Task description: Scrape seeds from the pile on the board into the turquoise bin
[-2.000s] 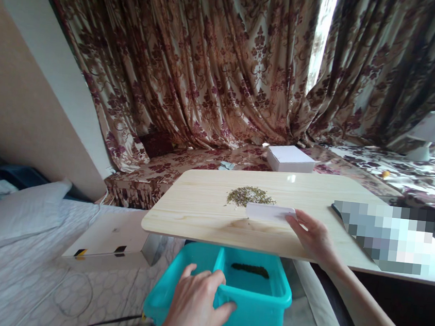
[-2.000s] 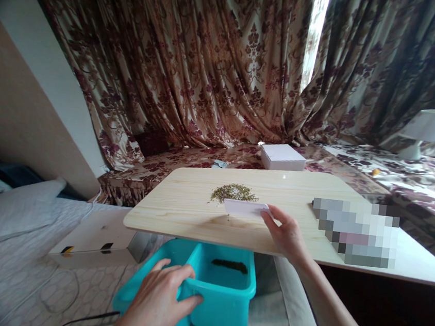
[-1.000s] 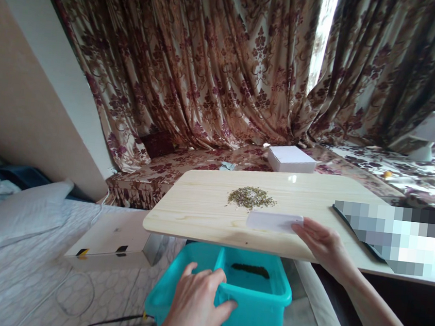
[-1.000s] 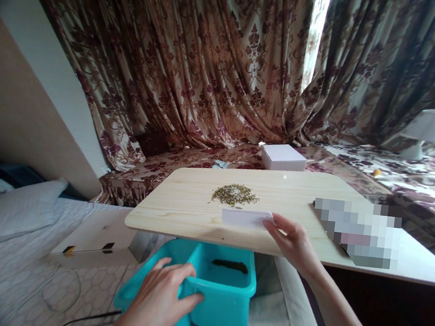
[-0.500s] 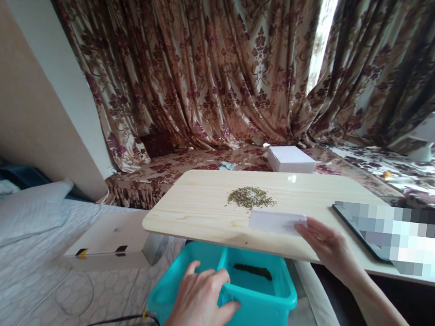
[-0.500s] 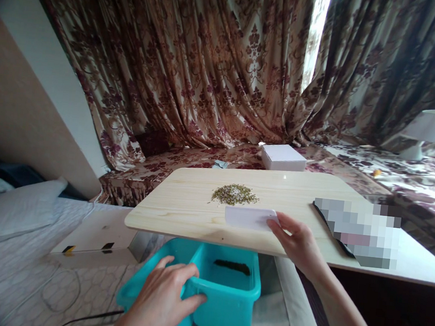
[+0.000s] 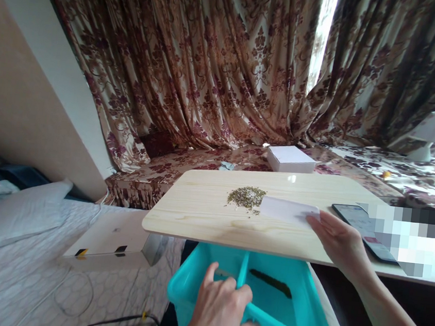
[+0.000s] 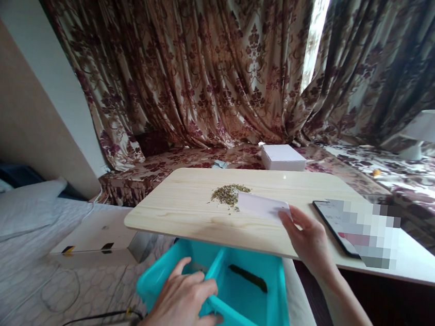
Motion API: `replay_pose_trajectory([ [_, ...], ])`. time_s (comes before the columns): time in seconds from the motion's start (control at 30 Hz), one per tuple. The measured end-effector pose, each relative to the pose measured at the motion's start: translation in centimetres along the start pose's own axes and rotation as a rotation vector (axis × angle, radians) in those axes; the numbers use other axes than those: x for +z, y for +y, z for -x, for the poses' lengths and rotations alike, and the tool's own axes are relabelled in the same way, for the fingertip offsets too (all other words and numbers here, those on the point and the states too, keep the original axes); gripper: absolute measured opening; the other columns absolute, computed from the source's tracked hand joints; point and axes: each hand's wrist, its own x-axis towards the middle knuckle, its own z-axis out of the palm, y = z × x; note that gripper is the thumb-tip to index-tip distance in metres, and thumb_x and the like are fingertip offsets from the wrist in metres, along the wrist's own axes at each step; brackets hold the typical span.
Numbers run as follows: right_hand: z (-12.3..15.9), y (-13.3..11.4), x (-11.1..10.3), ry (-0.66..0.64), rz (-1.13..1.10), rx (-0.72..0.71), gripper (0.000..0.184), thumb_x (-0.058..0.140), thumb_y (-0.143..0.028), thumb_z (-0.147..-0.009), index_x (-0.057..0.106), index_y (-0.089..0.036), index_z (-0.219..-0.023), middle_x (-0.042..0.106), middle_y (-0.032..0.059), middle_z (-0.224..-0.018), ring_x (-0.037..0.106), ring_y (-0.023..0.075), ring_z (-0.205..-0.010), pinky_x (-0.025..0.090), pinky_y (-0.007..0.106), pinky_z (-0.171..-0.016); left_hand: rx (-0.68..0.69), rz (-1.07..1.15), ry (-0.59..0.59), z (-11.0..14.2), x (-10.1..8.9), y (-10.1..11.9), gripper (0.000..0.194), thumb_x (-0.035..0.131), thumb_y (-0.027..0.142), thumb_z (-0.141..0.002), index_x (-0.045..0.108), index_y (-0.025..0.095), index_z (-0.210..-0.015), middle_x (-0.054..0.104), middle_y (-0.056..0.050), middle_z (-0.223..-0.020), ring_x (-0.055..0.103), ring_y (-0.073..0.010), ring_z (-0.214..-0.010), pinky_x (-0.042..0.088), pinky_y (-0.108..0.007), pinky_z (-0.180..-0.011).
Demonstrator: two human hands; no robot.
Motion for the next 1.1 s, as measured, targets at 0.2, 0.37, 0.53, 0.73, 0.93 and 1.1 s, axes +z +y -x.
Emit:
replay_pose_trajectory([
  [0.2, -1.1, 0.8, 1.1, 0.018, 0.13, -0.033, 0.027, 0.055, -0.037, -0.075, 0.069, -0.019, -0.088, 0.073, 0.0071, -0.084, 0.067, 0.0252, -0.076, 0.053, 0.036, -0.069, -0.002, -0.015, 0.007, -0.4, 0.3, 0.5, 0.019, 0.063, 0.04, -0.071, 0.062, 0.025, -0.082, 0.062, 0.0, -0.077, 0.059, -0.0189, -0.08, 0.019, -0.046, -0.104],
  [0.37, -1.6, 0.8, 2.1, 0.007, 0.168, -0.042, 0.029, 0.052, -0.035, -0.075, 0.07, -0.017, -0.09, 0.073, 0.0067, -0.084, 0.067, 0.023, -0.075, 0.053, 0.033, -0.069, -0.019, -0.03, 0.017, -0.4, 0.2, 0.3, 0.017, 0.063, 0.038, -0.071, 0.062, 0.025, -0.081, 0.062, 0.001, -0.077, 0.06, -0.019, -0.081, 0.02, -0.047, -0.104],
  [0.53, -1.4, 0.7, 1.7, -0.057, 0.156, -0.049, 0.03, 0.052, -0.036, -0.076, 0.07, -0.017, -0.089, 0.073, 0.0065, -0.086, 0.067, 0.0227, -0.077, 0.053, 0.031, -0.07, -0.004, -0.043, 0.024, -0.4, 0.1, 0.5, 0.017, 0.063, 0.038, -0.071, 0.062, 0.025, -0.081, 0.062, 0.001, -0.075, 0.06, -0.0181, -0.078, 0.02, -0.048, -0.104],
  [0.73, -1.7, 1.8, 2.1, -0.027, 0.162, -0.051, 0.032, 0.054, -0.038, -0.076, 0.069, -0.017, -0.094, 0.072, 0.0075, -0.09, 0.067, 0.0236, -0.081, 0.053, 0.033, -0.072, 0.006, -0.05, 0.024, -1.0, 0.2, 1.1, 0.016, 0.061, 0.038, -0.073, 0.06, 0.024, -0.08, 0.061, 0.001, -0.074, 0.059, -0.0188, -0.078, 0.022, -0.048, -0.102],
  [0.93, -1.7, 2.0, 2.6, -0.085, 0.133, -0.068, 0.03, 0.054, -0.038, -0.076, 0.069, -0.019, -0.094, 0.072, 0.0055, -0.09, 0.067, 0.0229, -0.083, 0.052, 0.032, -0.075, -0.011, -0.039, 0.024, -1.1, 0.4, 1.0, 0.015, 0.06, 0.037, -0.072, 0.06, 0.024, -0.079, 0.061, 0.001, -0.074, 0.059, -0.0191, -0.078, 0.025, -0.049, -0.1],
  [1.1, -1.3, 0.4, 1.4, -0.07, 0.136, -0.048, 0.031, 0.053, -0.036, -0.076, 0.069, -0.015, -0.092, 0.072, 0.0086, -0.087, 0.067, 0.0253, -0.081, 0.053, 0.036, -0.074, -0.024, -0.037, 0.042, -1.1, 0.4, 1.0, 0.016, 0.059, 0.038, -0.073, 0.059, 0.023, -0.078, 0.061, 0.001, -0.074, 0.059, -0.0194, -0.079, 0.026, -0.048, -0.099],
])
